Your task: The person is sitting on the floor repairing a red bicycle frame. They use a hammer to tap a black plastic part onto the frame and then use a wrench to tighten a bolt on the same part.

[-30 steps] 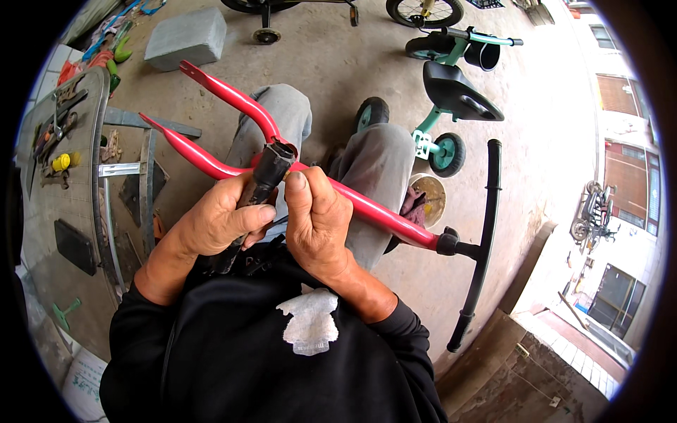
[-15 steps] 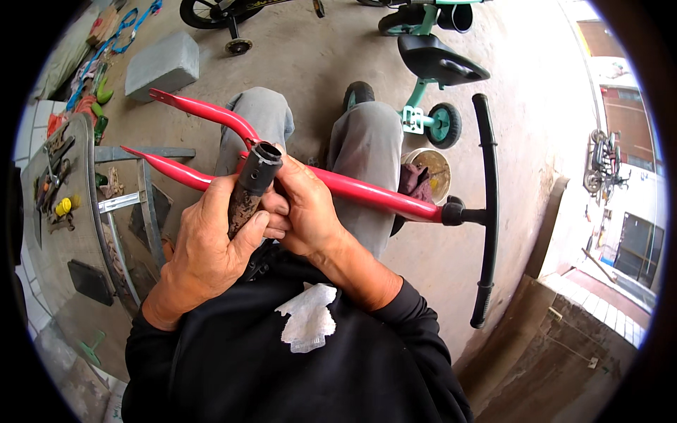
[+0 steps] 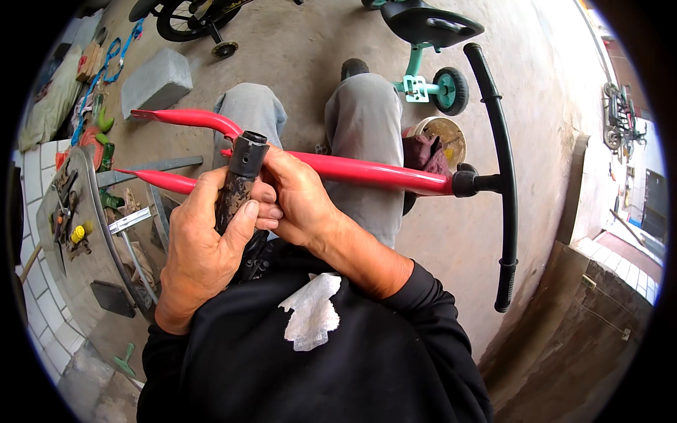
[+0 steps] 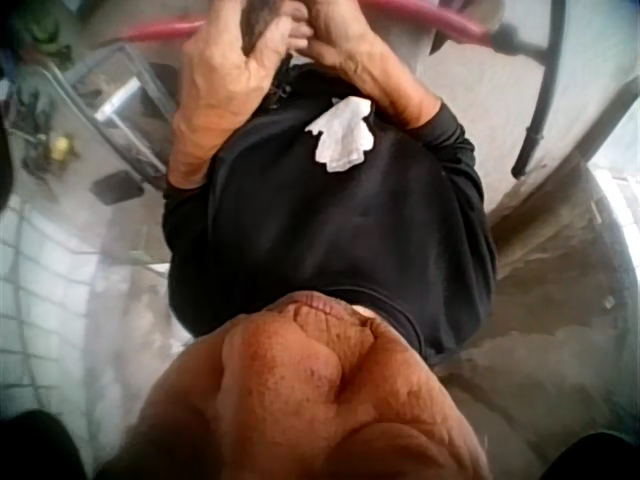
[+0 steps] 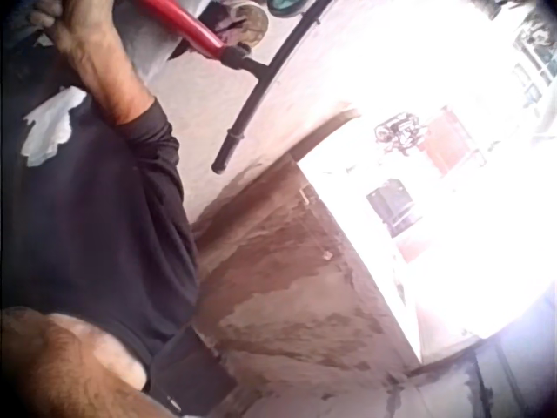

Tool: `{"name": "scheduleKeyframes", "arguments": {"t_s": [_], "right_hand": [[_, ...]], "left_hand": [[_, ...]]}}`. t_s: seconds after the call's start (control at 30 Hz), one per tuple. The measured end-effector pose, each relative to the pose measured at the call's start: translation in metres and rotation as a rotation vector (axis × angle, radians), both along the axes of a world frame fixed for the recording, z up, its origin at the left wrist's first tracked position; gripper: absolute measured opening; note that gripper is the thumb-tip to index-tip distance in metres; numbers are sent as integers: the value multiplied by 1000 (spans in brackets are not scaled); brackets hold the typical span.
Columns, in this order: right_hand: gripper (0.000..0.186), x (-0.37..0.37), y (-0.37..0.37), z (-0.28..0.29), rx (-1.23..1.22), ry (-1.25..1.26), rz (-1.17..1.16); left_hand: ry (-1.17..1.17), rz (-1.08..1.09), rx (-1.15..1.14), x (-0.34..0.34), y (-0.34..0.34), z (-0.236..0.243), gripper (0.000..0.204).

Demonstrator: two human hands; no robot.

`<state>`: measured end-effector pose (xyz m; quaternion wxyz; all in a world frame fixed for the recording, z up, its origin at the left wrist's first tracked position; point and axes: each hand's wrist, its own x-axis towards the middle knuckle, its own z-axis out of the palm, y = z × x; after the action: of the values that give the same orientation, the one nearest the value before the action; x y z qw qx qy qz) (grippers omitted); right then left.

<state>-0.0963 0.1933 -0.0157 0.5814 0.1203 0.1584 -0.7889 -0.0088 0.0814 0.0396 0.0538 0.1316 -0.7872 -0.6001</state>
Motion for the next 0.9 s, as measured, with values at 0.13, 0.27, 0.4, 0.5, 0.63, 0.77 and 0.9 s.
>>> {"name": "scheduleKeyframes", "arguments": {"t_s": [0.13,0.27,0.4,0.5,0.63,0.77,0.9], "right_hand": [[34,-3,2,2,-1,1,15],[34,-4,4,-4,5,15,23],[35,-4,5,-6,60,61,16],[39,-8,5,1,173,224,-34],[42,-14,11,-2,273,573,-134],[32,-13,12,5,363,718,-87],[25,-6,6,0,496,919,-142]], "left_hand": [[-27,7,40,-2,1,-4,26],[-71,14,81,-5,4,-3,22],[-62,17,72,-9,5,-3,18],[-112,-27,72,-9,-3,-1,21],[-163,80,411,-7,-12,-5,35],[-170,195,786,-5,-21,-13,47],[-135,164,1013,0,-33,-22,47]]}}
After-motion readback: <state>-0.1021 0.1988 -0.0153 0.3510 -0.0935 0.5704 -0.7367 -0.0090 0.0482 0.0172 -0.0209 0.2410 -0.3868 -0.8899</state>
